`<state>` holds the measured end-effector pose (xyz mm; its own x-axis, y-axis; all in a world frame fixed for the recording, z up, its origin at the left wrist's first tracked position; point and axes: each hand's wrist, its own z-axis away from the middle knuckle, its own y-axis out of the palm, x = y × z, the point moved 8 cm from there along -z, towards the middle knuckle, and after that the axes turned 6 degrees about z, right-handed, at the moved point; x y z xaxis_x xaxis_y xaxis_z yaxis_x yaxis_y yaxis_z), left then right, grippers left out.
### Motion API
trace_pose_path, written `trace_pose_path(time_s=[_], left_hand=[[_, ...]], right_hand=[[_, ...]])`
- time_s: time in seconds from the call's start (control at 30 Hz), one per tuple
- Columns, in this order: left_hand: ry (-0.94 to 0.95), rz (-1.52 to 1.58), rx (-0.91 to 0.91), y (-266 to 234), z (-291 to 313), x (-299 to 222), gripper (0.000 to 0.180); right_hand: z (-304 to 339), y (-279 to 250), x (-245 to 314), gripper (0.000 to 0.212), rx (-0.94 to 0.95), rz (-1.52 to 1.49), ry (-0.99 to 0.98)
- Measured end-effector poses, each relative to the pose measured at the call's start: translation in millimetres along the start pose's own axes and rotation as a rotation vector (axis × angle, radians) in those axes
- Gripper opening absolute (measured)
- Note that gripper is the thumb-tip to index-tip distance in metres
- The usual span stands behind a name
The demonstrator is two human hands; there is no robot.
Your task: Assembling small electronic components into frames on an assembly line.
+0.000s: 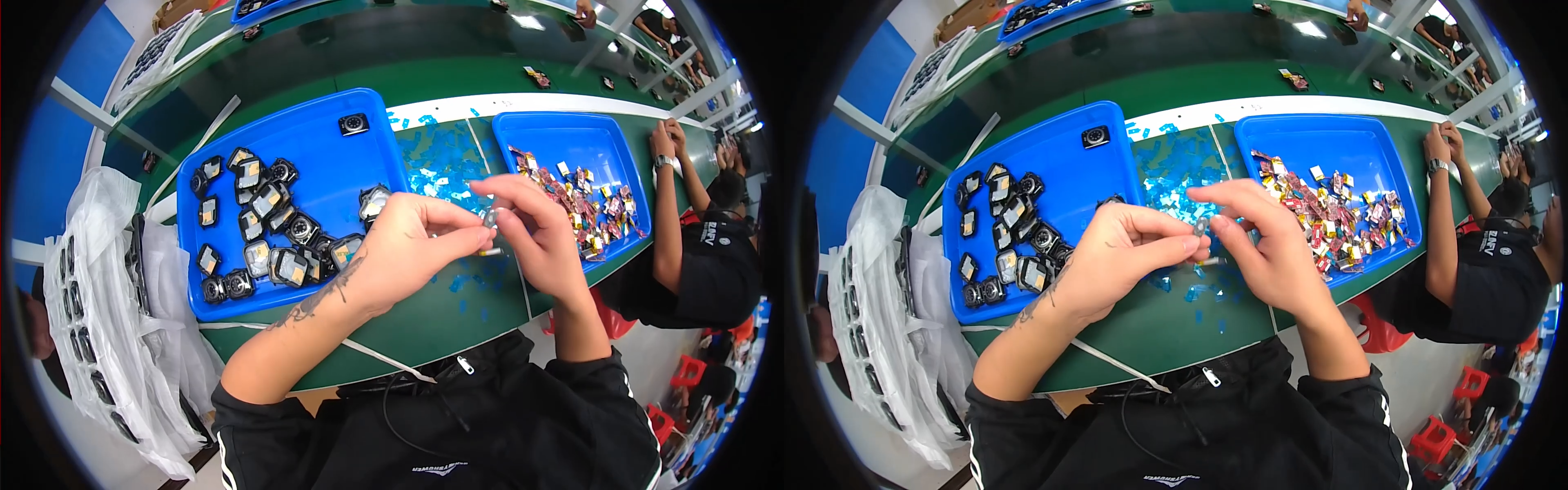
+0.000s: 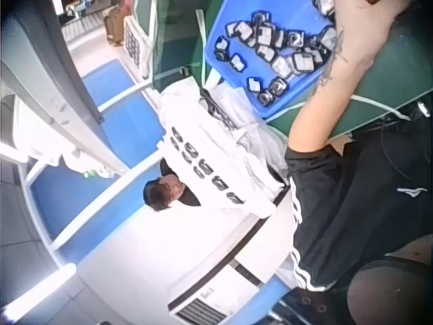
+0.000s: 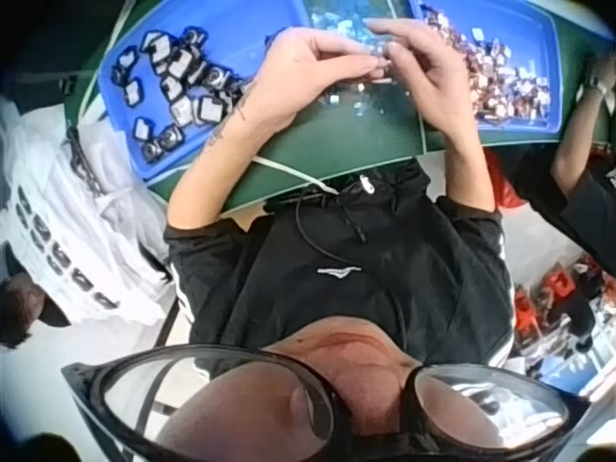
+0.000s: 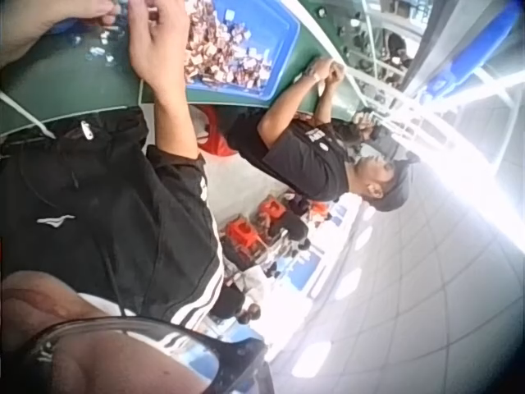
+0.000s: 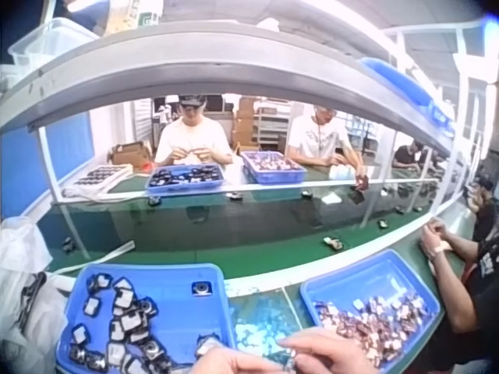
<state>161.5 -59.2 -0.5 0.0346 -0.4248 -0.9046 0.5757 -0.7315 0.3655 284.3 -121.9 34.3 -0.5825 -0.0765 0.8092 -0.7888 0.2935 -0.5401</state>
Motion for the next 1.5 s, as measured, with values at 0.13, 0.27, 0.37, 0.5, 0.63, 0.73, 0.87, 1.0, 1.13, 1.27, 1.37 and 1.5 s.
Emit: trace_pose_path(time_s=[0.13, 0.27, 0.37, 0.5, 0.63, 0.73, 0.87, 1.0, 1.13, 1.27, 1.37, 1.5], left_hand=[[-0.123, 0.293, 0.168, 15.6, 1.3, 8.3, 0.019], [-0.131, 0.346, 0.252, 25.0, 6.0, 8.2, 0.020], [-0.008, -0.050, 0.219, 15.3, 4.9, -17.8, 0.021], [0.570, -1.429, -0.445, -46.1, 15.1, -85.8, 0.022], [0.229, -1.526, -0.310, -67.4, 16.5, -56.5, 0.028], [0.354, -1.522, -0.292, -66.2, 12.6, -43.3, 0.029], [0.379, -1.477, -0.274, -66.1, 5.1, -52.4, 0.021], [0.310, -0.996, -0.234, -51.9, -3.3, -67.9, 0.014], [0.363, -0.771, -0.040, -15.6, 8.7, -63.4, 0.020], [0.284, -0.693, -0.071, -12.3, 11.6, -48.1, 0.038], [0.349, -0.365, -0.065, -7.3, 12.8, -49.2, 0.053], [0.686, -0.624, -0.024, -3.7, 17.8, -70.0, 0.052]], right_hand=[[7.2, 11.7, -12.9, 0.015, 0.140, -0.588, -0.094], [19.2, 11.6, -16.1, 0.020, 0.087, -0.823, -0.007], [19.7, 12.0, -23.3, 0.024, 0.039, -0.906, 0.022], [15.6, -14.4, -15.6, 0.018, -0.135, -0.711, -0.111], [20.1, -26.4, -25.8, 0.015, -0.219, -0.605, -0.006], [20.1, -21.2, -28.1, 0.014, -0.194, -0.612, 0.020], [21.1, -11.0, -29.7, 0.009, -0.079, -0.607, 0.087], [11.1, 6.8, -6.6, 0.010, 0.079, -0.394, 0.016], [-1.7, 25.3, 19.7, 0.011, 0.167, -0.287, -0.092], [2.0, 40.4, 2.0, 0.007, 0.145, -0.647, 0.135], [1.5, 38.7, -10.4, 0.008, 0.020, -0.916, 0.249], [0.3, 43.2, -4.0, 0.009, -0.042, -1.169, 0.319]])
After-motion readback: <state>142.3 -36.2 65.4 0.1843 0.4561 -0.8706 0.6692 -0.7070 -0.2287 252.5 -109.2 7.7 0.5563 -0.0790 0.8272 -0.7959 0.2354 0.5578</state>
